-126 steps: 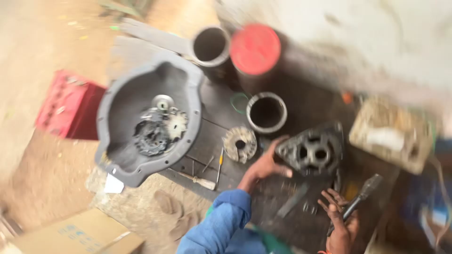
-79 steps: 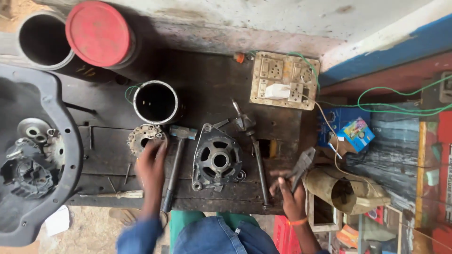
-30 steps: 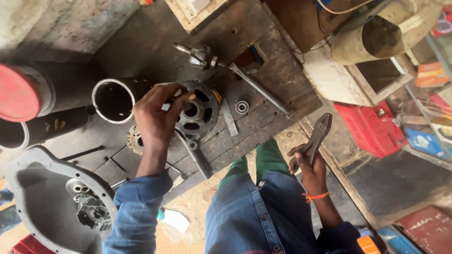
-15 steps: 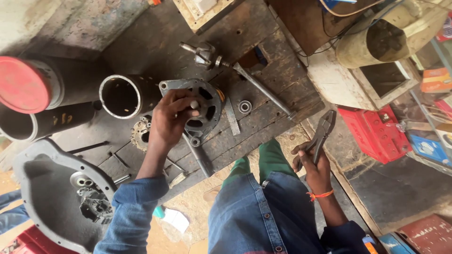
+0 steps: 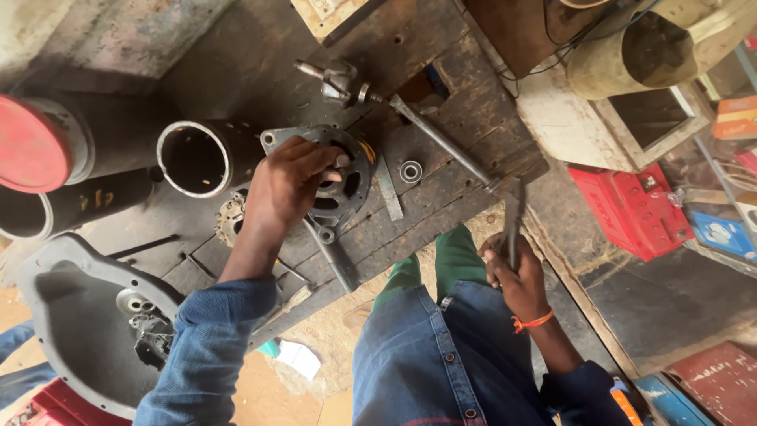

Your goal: Disassembling and reassembling an alternator or starter motor on a workshop bench.

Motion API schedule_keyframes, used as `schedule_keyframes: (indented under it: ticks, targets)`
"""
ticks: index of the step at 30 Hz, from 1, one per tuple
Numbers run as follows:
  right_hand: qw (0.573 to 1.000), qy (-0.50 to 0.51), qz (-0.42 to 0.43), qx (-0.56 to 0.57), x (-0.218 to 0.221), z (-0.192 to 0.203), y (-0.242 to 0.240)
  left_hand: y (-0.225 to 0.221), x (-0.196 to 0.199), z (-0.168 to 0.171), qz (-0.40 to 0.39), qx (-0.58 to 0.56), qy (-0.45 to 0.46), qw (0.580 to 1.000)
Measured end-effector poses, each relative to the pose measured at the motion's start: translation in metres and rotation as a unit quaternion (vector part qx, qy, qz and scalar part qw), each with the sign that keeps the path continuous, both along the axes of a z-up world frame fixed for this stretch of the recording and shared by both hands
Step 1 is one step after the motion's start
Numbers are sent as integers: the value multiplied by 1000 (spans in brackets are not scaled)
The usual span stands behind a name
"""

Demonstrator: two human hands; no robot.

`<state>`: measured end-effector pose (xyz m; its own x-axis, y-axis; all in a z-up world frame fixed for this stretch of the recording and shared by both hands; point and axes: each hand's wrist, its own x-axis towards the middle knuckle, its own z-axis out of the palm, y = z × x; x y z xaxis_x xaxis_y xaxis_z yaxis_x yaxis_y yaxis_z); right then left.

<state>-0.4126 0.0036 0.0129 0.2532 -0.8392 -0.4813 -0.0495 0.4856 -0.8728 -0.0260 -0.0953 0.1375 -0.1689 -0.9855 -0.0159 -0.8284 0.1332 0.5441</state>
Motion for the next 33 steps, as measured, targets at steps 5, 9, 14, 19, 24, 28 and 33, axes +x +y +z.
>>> schedule_keyframes:
  ticks: [5, 9, 14, 19, 24, 28, 33]
  targets:
    - [993, 39, 36, -105, 33, 29, -19, -2, 3, 0, -17, -14, -19, 1000]
    - [966, 91, 114, -213, 68, 66, -49, -8, 3, 4, -44, -2, -30, 999]
    - [956, 89, 76, -267, 90, 122, -90, -7, 6, 0, -58, -16, -46, 997]
    - [964, -16, -47, -262, 130, 98, -61, -6, 7, 3, -50, -18, -22, 998]
    - [957, 66, -22, -281, 149, 105, -75, -7, 34, -18, -67, -67, -4, 995]
    - [978, 92, -57, -180, 120, 113, -71, 25, 27, -4, -61, -38, 28, 997]
    - [978, 160, -51, -122, 108, 94, -65, 22, 19, 2, 27, -40, 82, 995]
